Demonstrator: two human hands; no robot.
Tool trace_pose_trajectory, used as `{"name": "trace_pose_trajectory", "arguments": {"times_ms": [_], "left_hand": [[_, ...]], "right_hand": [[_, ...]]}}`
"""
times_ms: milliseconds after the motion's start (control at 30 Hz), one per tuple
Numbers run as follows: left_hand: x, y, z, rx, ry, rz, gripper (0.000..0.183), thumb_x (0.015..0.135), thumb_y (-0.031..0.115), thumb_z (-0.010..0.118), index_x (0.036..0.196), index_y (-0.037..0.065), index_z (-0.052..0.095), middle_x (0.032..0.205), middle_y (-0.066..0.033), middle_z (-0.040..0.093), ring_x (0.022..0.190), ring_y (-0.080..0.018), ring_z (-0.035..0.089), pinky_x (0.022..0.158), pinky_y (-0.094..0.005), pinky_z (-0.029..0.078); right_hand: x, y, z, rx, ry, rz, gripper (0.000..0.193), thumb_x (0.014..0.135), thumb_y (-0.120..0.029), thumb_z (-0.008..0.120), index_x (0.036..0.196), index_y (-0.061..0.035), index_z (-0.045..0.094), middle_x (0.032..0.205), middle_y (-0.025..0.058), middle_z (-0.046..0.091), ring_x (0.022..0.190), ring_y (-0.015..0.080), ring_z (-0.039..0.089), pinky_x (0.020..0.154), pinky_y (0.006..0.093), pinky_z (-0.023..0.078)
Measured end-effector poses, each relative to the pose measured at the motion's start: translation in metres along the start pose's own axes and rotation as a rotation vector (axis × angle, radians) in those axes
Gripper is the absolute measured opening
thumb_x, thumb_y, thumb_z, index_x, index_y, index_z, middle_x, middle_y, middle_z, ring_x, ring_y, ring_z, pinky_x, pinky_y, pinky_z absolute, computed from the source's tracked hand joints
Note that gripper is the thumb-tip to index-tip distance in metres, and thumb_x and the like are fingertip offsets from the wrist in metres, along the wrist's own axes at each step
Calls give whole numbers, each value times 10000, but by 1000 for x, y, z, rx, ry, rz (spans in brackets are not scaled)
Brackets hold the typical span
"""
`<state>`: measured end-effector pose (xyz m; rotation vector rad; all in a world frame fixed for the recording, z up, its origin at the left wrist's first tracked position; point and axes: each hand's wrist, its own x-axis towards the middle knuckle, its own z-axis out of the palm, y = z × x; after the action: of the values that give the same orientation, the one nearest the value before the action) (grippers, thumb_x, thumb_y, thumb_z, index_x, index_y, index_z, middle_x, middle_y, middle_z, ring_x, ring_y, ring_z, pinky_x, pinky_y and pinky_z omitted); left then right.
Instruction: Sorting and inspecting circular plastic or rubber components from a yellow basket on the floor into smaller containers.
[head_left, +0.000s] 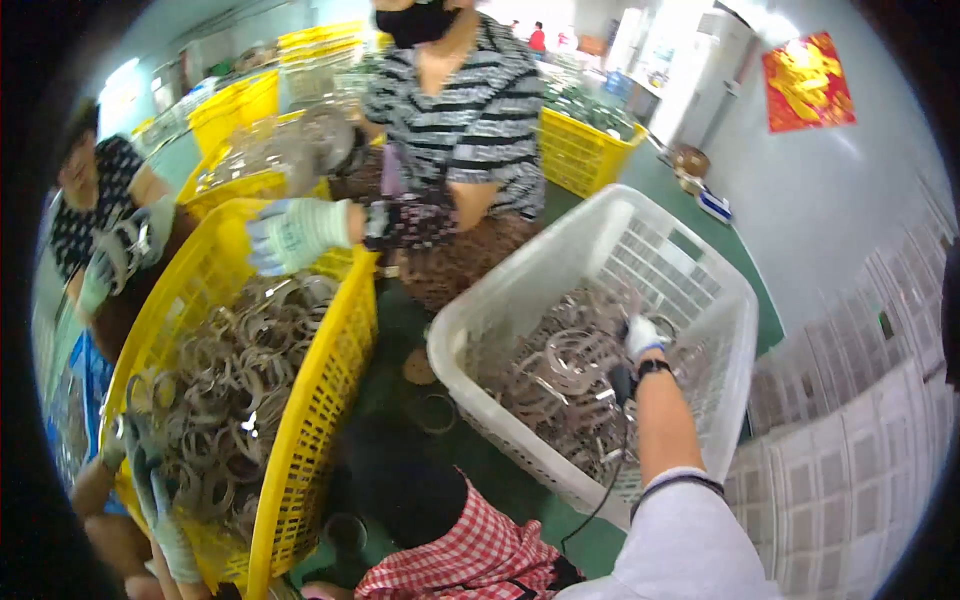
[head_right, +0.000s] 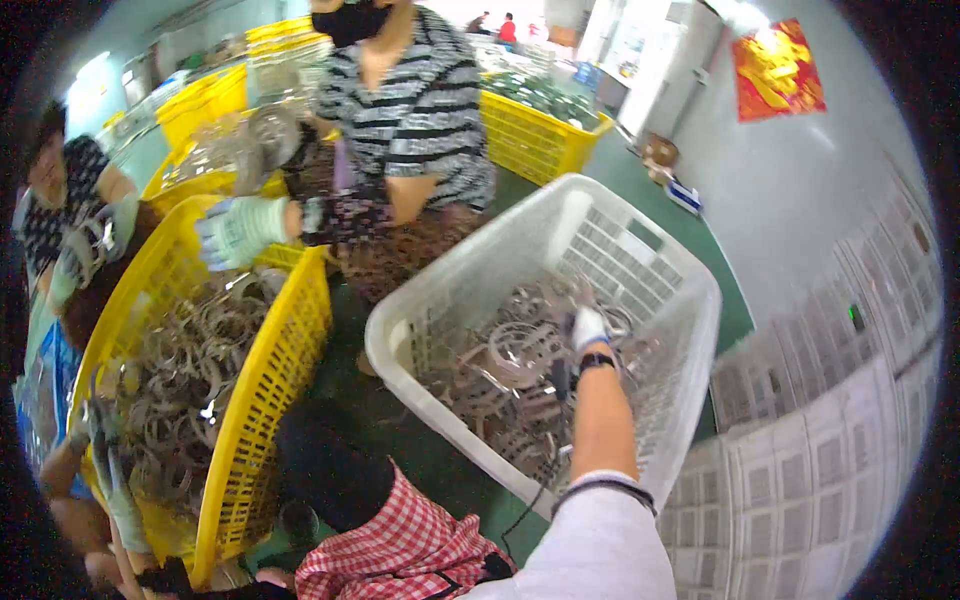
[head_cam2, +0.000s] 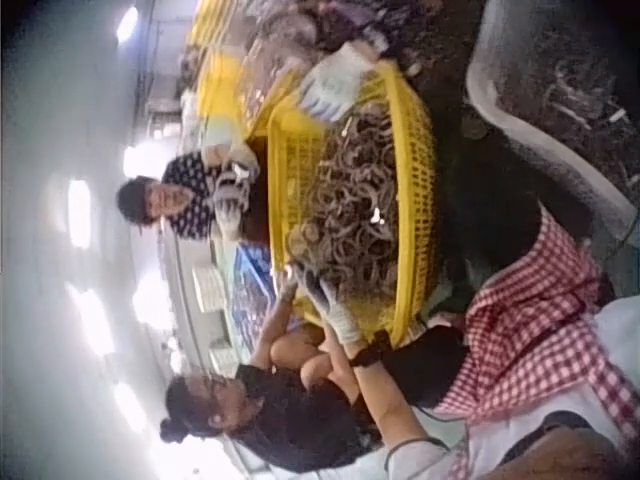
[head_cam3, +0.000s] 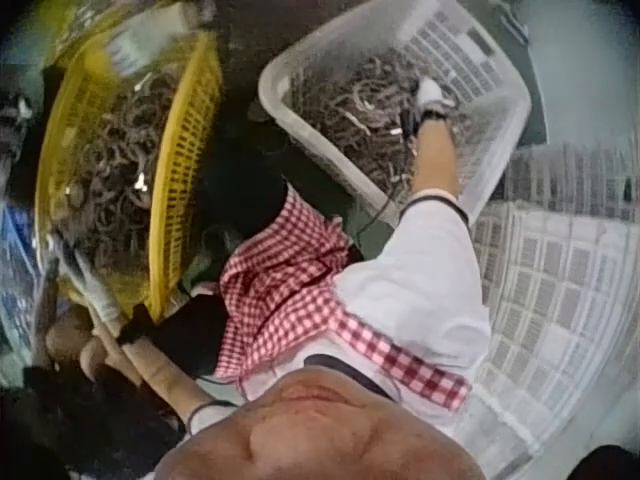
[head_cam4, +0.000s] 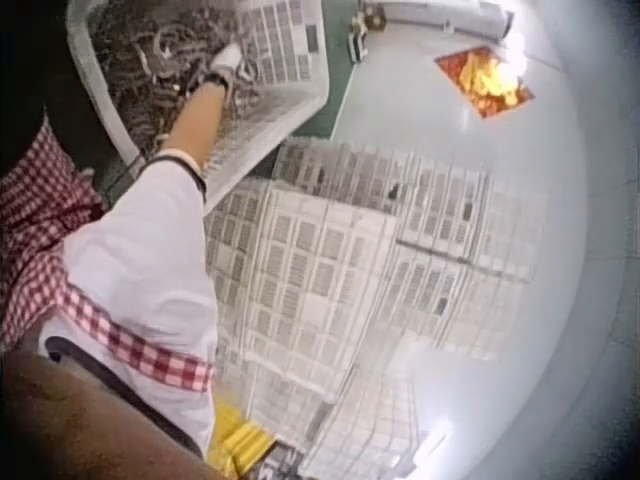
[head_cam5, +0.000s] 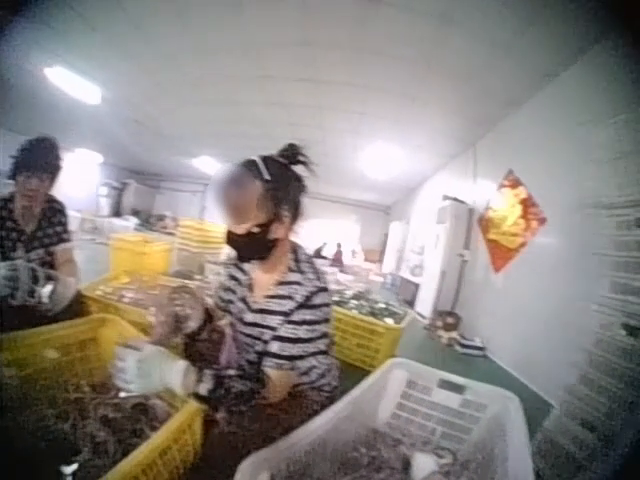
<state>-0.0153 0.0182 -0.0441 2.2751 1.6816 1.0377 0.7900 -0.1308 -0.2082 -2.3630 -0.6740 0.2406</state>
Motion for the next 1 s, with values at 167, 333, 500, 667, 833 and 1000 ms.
{"name": "trace_pose_trajectory", "arguments": {"times_ms": [167,333,500,667,833,1000], "left_hand": [[24,97,35,-871,76,-225,509,947,132,439,1424,44,285,1471,-66,292,1290,-204,356,1050,-303,297],[27,44,24,-623,38,-266,458,933,157,490,1355,18,382,1355,-66,418,1193,-161,434,966,-268,378],[31,38,30,-902,7,-394,349,924,225,548,1224,54,495,1019,-32,585,830,-107,569,688,-239,488],[26,13,43,-963,-68,-464,332,947,236,501,1220,48,511,1042,-45,595,911,-111,585,732,-239,496],[27,7,35,-969,-145,-546,335,956,258,482,1198,31,535,931,-8,619,708,-56,554,611,-185,439],[44,24,19,-958,-243,-590,333,934,292,518,1122,25,582,879,9,621,571,-29,492,490,-171,371]], "right_hand": [[10,53,-61,-1117,-137,-342,212,797,-102,495,863,-44,689,912,196,657,911,331,631,780,446,498],[70,67,-128,-383,103,-387,230,840,-235,540,893,-55,674,839,164,668,726,310,622,653,382,495],[-128,-299,-95,588,-533,-631,540,900,-493,510,1167,-27,570,894,23,601,696,125,547,620,252,456],[-234,-453,-46,1396,-1253,-712,456,927,-396,498,1190,-28,550,758,-3,544,514,77,403,475,225,343],[-318,-521,78,1440,-1392,6,354,887,-327,587,1112,-55,578,743,4,581,539,118,483,505,250,416],[-290,-492,182,1198,-1468,20,348,886,-406,566,1000,-81,619,784,29,629,637,152,578,568,282,474]]}}
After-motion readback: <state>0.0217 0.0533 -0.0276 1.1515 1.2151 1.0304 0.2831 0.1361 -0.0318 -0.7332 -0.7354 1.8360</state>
